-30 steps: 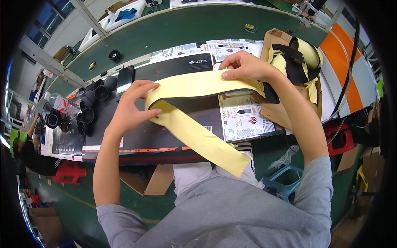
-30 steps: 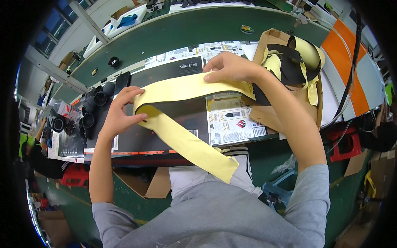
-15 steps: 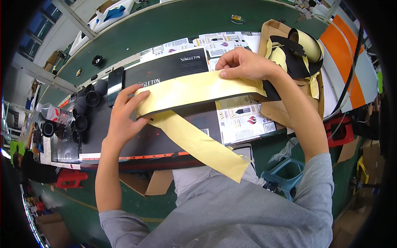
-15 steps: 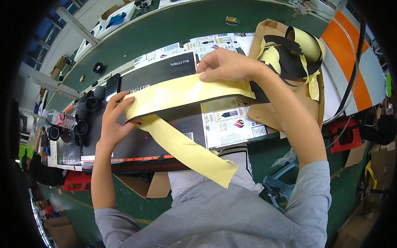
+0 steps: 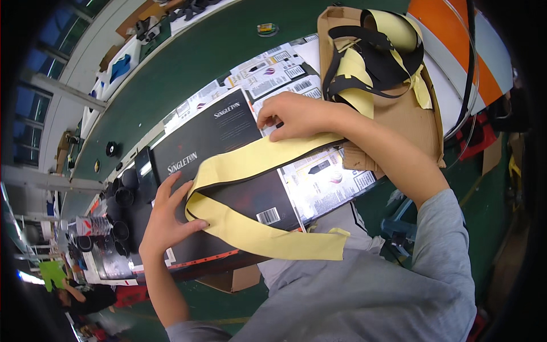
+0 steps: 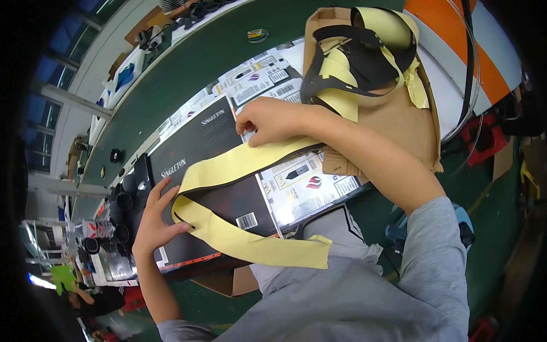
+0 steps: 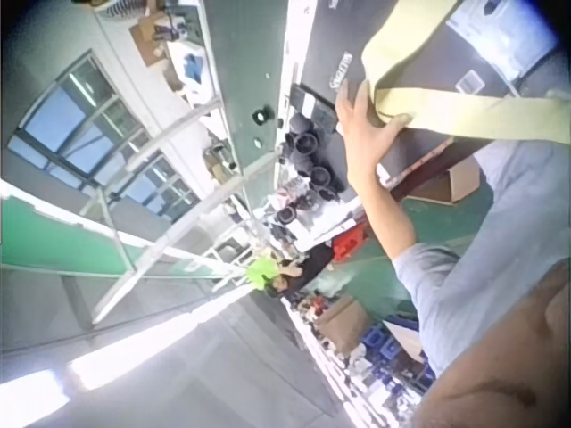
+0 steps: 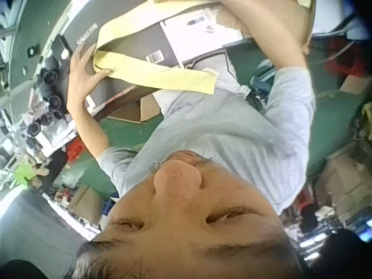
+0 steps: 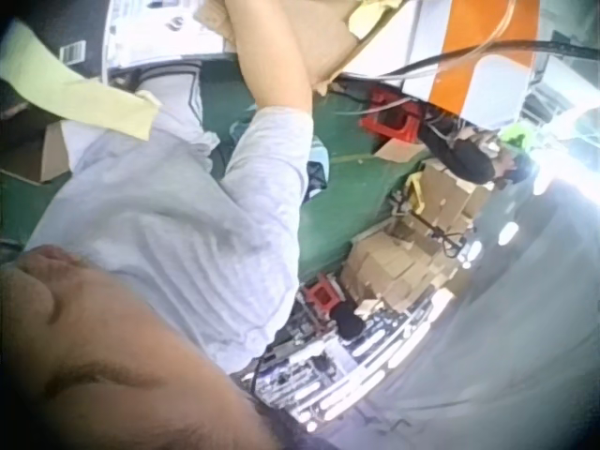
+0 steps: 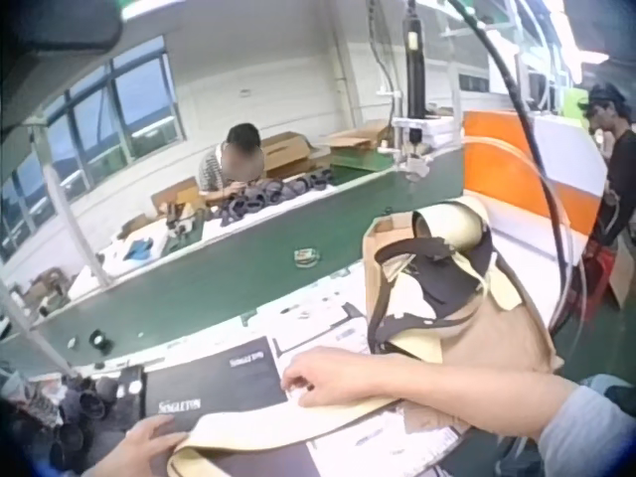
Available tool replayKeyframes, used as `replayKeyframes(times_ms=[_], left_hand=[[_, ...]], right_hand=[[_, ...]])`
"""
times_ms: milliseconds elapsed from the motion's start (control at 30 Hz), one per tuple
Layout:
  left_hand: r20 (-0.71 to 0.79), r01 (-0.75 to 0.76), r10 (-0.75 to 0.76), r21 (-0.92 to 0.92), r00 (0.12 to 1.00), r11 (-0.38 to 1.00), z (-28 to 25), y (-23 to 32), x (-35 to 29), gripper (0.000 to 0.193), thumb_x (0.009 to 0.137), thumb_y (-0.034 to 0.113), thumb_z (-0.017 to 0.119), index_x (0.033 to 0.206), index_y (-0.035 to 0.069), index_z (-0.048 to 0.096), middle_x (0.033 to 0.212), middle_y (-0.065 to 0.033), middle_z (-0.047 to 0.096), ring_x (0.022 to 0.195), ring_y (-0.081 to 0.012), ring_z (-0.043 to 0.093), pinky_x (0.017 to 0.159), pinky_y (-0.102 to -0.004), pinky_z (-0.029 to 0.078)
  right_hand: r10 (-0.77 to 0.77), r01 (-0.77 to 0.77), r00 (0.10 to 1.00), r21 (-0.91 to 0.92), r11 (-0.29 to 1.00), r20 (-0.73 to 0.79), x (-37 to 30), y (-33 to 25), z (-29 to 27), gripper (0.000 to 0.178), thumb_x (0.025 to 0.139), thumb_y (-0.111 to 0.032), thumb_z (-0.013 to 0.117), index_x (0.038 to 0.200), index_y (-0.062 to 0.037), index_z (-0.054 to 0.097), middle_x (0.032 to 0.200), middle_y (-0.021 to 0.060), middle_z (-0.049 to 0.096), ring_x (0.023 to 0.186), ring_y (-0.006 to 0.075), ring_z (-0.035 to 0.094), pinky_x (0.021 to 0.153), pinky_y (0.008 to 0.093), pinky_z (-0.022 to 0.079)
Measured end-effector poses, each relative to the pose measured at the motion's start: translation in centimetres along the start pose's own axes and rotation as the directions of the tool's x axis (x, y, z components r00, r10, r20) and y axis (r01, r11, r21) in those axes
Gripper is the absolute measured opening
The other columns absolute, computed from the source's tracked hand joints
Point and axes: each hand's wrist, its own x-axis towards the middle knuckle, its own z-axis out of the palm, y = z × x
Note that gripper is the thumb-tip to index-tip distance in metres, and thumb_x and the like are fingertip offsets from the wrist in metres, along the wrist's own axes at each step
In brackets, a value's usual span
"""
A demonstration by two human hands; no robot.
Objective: Manually assemble components of an electronic device, involving soldering, tape application, and part positioning.
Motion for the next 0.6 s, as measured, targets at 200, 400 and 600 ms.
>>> replayKeyframes(times_ms=[200, 400, 600], left_hand=[[-0.041, -0.191, 0.19, -0.017, 0.981, 0.982, -0.6, 4.1, 5.3, 0.081, 0.064, 0.046, 0.083, 0.128, 0.003, 0.057, 0.141, -0.0194, 0.046, 0.133, -0.0387, 0.041, 0.107, -0.0459, 0.037], [-0.127, -0.288, 0.261, -0.312, 0.957, 0.905, -1.2, 7.0, 11.3, 0.066, 0.072, 0.029, 0.075, 0.127, 0.001, 0.056, 0.141, -0.0185, 0.046, 0.13, -0.0327, 0.046, 0.106, -0.0418, 0.038], [-0.092, -0.41, 0.411, 0.021, 0.907, 0.912, 0.3, 9.6, 13.5, 0.071, 0.064, -0.006, 0.052, 0.134, 0.009, 0.053, 0.148, -0.0168, 0.04, 0.136, -0.0337, 0.04, 0.106, -0.0422, 0.039]], right_hand=[[-0.131, 0.064, 0.961, -0.265, 0.962, -0.243, -0.6, 0.9, 2.6, 0.024, 0.081, -0.027, 0.068, 0.09, -0.0049, 0.066, 0.09, 0.0098, 0.06, 0.085, 0.0291, 0.063, 0.07, 0.0385, 0.051], [-0.075, 0.017, 0.929, -0.162, 0.987, -0.362, 0.1, 0.5, 3.2, 0.023, 0.081, -0.03, 0.065, 0.09, -0.009, 0.068, 0.089, 0.0136, 0.067, 0.082, 0.0332, 0.066, 0.07, 0.0427, 0.053], [0.062, -0.052, 0.983, 0.063, 0.997, -0.172, -0.4, 0.2, 1.6, 0.023, 0.076, -0.021, 0.065, 0.091, -0.0051, 0.073, 0.077, 0.0135, 0.068, 0.075, 0.0304, 0.066, 0.069, 0.039, 0.052]])
